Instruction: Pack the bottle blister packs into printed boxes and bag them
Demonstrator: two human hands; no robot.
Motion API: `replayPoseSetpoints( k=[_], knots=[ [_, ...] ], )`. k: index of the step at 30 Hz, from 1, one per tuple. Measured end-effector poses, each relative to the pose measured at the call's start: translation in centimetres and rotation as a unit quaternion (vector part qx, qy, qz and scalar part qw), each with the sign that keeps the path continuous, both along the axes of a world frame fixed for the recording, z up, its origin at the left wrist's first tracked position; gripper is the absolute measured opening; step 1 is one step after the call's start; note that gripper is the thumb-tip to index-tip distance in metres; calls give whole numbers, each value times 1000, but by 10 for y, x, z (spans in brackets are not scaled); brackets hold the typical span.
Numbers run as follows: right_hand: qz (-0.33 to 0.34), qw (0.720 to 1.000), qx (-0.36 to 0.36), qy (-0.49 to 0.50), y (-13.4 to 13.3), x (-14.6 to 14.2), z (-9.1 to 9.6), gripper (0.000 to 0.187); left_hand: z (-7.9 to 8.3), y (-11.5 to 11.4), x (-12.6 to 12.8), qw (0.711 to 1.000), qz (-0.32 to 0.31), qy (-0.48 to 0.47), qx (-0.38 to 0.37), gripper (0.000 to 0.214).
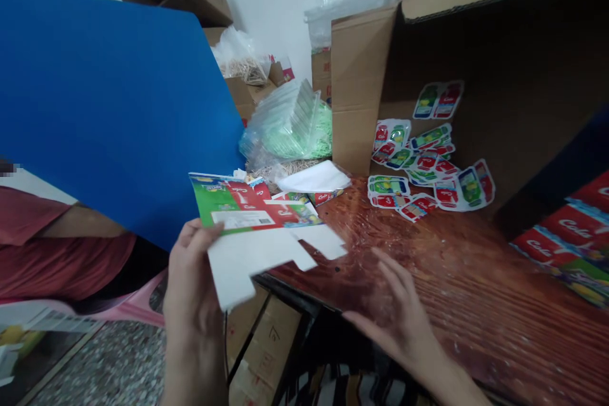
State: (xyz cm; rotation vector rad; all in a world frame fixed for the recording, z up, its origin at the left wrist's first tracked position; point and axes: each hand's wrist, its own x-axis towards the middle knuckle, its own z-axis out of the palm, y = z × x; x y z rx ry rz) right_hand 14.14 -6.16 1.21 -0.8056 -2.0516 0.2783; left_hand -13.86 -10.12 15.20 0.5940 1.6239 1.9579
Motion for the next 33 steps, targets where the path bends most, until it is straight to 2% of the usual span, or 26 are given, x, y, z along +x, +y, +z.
replayPoseSetpoints(
  k=[1, 2, 4, 6, 7, 9, 11, 12, 13, 15, 16, 17, 18, 21, 24, 25, 27, 29, 30, 33],
  knots=[
    [26, 999, 38, 4, -2, -11, 17, 90, 4, -10, 22, 999, -29, -18, -10, 35],
    [31, 996, 84, 7, -3, -19, 33, 85, 6, -17, 42, 997, -73, -16, -14, 35],
    [24, 990, 138, -1, -3, -21, 57, 58, 4, -27, 71, 991, -133, 29, -1, 33],
    [10, 989, 147, -3, -3, -7, 75, 40, -1, -29, 84, 984, -156, 82, 26, 28],
    [1, 990, 142, 1, -3, 4, 83, 37, -2, -28, 86, 982, -143, 114, 42, 25],
    [-37, 990, 132, 22, -5, 30, 99, 33, -3, -24, 85, 972, -74, 211, 78, 26],
    [-74, 991, 105, 28, -7, 55, 117, 24, -2, -17, 85, 941, -29, 323, 95, 43],
    [-83, 993, 78, 21, -7, 66, 125, 18, -2, -13, 87, 925, -56, 363, 93, 53],
    [-84, 996, 44, 6, -6, 76, 133, 13, -2, -8, 91, 910, -129, 384, 85, 59],
    [-72, 997, -29, -31, -1, 93, 142, 12, -9, 3, 108, 867, -345, 355, 57, 49],
    [-73, 995, -55, -45, 2, 100, 143, 15, -16, 10, 119, 839, -441, 317, 45, 38],
    [-82, 992, -73, -57, 5, 106, 141, 17, -25, 17, 131, 815, -510, 274, 35, 30],
    [-97, 990, -80, -66, 7, 112, 137, 19, -35, 25, 143, 809, -534, 243, 34, 28],
    [-145, 984, -69, -79, 9, 123, 116, 19, -66, 49, 171, 814, -552, 170, 58, 36],
    [-174, 982, -59, -38, 3, 127, 95, 20, -85, 66, 180, 794, -599, 94, 36, 45],
    [-180, 981, -68, -12, 0, 128, 90, 19, -87, 69, 179, 774, -629, 68, 16, 48],
    [-189, 975, -105, 55, -4, 131, 83, 19, -85, 73, 177, 711, -703, 35, -16, 54],
    [-187, 960, -158, 138, -6, 134, 77, 25, -79, 73, 176, 642, -765, 54, -8, 57],
    [-183, 950, -181, 176, -6, 135, 75, 30, -76, 72, 175, 617, -783, 82, 8, 56],
    [-173, 933, -218, 227, -7, 140, 70, 32, -68, 70, 176, 584, -789, 180, 56, 47]
  ],
)
